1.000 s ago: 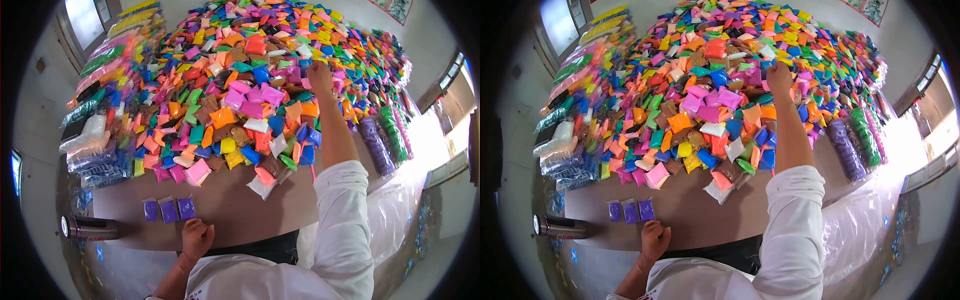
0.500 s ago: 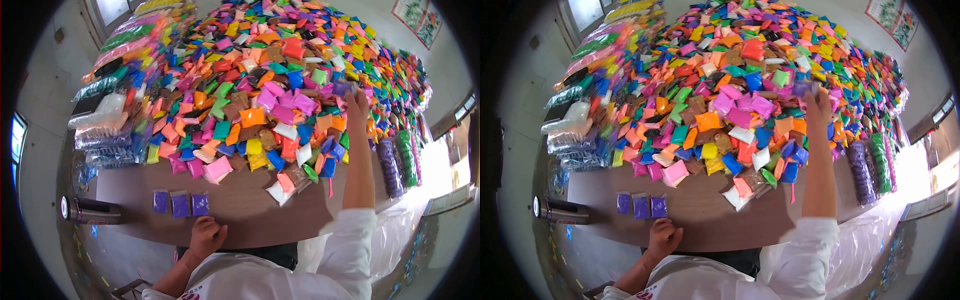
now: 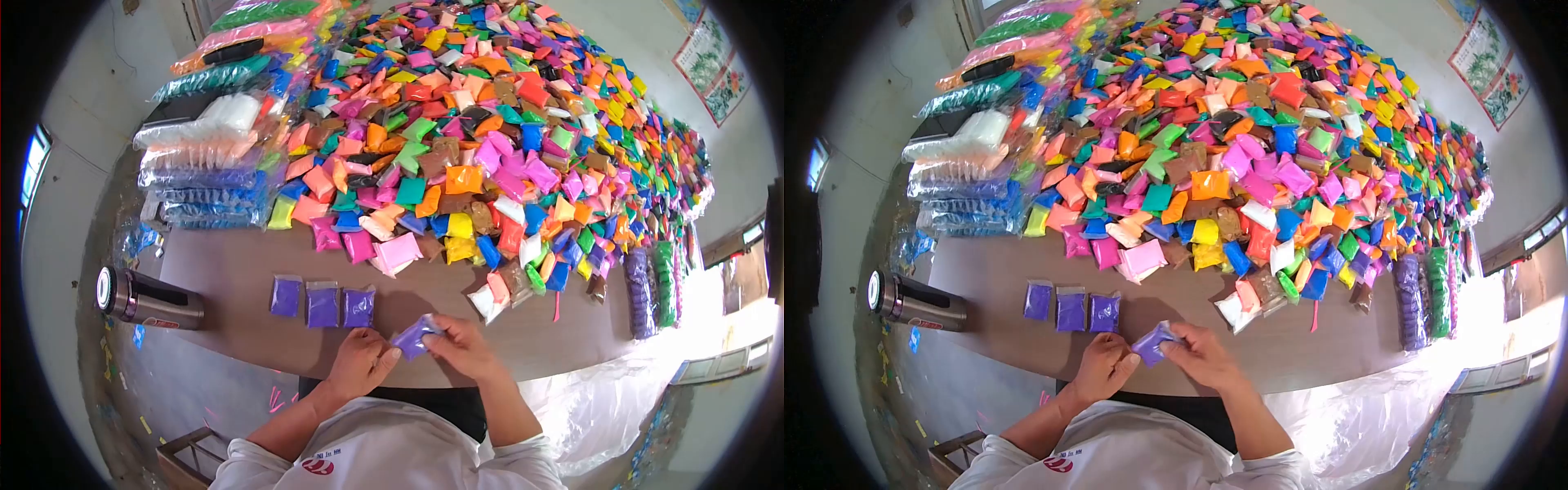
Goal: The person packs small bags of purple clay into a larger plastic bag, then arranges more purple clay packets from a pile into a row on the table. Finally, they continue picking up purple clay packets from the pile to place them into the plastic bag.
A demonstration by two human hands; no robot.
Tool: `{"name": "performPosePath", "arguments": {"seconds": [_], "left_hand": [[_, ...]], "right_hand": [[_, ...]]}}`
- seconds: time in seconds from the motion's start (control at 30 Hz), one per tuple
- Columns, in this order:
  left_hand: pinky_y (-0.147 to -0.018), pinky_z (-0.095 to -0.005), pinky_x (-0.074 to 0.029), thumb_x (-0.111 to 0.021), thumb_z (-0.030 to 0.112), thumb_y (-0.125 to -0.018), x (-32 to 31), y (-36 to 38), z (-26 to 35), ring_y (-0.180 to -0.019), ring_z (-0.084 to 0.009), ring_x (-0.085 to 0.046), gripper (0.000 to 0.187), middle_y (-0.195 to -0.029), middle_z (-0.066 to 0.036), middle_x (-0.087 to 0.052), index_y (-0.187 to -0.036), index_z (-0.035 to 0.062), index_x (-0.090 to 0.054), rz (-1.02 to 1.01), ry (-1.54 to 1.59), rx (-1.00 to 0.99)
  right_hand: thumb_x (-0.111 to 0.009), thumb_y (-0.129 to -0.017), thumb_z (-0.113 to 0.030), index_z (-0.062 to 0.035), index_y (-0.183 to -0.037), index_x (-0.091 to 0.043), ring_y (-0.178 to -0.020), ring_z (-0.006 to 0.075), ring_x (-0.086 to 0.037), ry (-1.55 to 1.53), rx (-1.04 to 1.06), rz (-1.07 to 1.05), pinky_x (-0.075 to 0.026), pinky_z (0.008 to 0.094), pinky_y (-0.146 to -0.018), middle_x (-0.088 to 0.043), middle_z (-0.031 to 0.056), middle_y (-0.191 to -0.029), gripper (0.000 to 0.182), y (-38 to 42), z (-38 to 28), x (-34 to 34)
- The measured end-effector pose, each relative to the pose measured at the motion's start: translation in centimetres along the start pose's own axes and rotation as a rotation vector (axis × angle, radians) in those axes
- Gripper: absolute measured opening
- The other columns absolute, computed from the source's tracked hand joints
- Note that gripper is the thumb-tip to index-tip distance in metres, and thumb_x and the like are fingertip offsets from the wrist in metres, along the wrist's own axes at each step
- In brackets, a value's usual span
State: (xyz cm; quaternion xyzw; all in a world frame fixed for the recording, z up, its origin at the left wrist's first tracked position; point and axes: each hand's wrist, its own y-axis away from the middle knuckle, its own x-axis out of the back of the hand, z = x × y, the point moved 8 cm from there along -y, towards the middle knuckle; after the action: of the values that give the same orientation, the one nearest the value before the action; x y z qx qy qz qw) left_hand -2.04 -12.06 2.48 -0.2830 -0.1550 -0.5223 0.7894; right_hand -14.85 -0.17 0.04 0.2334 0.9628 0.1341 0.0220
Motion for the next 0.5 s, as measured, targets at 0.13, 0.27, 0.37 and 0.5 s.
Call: {"name": "performPosePath", "arguments": {"seconds": [0.13,0.27,0.37,0.5], "left_hand": [[-0.074,-0.0426,-0.045,-0.067,0.025,-0.089,0.2,0.3,0.0,-0.074,-0.0336,-0.057,0.035,-0.066,-0.013,-0.055,-0.064,0.0027,-0.056,0.004,0.053,-0.032],[-0.079,-0.0417,-0.043,-0.069,0.033,-0.088,-0.3,0.4,-0.2,-0.078,-0.0311,-0.057,0.034,-0.077,-0.012,-0.062,-0.077,0.0023,-0.063,-0.027,0.108,-0.022],[-0.081,-0.0416,-0.043,-0.068,0.036,-0.088,-0.2,0.3,0.1,-0.082,-0.0305,-0.057,0.034,-0.08,-0.011,-0.063,-0.081,0.0027,-0.065,-0.069,0.102,-0.005],[-0.08,-0.043,-0.044,-0.064,0.039,-0.09,-0.7,0.3,-0.2,-0.088,-0.0324,-0.056,0.037,-0.08,-0.012,-0.064,-0.083,0.0027,-0.067,-0.155,0.017,-0.064]], "right_hand": [[-0.065,-0.093,-0.02,-0.0042,-0.108,-0.065,-0.072,0.0072,-0.05,0.141,0.054,-0.044,-0.042,0.0268,-0.06,-0.059,0.0007,-0.082,0.021,-0.9,0.7,-2.7],[-0.065,-0.092,-0.022,-0.0046,-0.103,-0.064,-0.072,0.0092,-0.05,-0.114,0.024,-0.236,-0.043,0.0282,-0.062,-0.058,0.0001,-0.081,0.02,-0.7,0.3,-3.6],[-0.063,-0.096,-0.021,-0.0068,-0.106,-0.064,-0.082,0.0049,-0.051,-0.079,0.071,-0.244,-0.043,0.0225,-0.068,-0.057,-0.0023,-0.086,0.017,0.3,-1.0,-4.1],[-0.065,-0.095,-0.027,-0.007,-0.1,-0.064,-0.073,0.0062,-0.051,-0.037,0.172,-0.168,-0.043,0.0246,-0.063,-0.059,-0.0027,-0.081,0.021,0.5,0.5,-4.0]]}}
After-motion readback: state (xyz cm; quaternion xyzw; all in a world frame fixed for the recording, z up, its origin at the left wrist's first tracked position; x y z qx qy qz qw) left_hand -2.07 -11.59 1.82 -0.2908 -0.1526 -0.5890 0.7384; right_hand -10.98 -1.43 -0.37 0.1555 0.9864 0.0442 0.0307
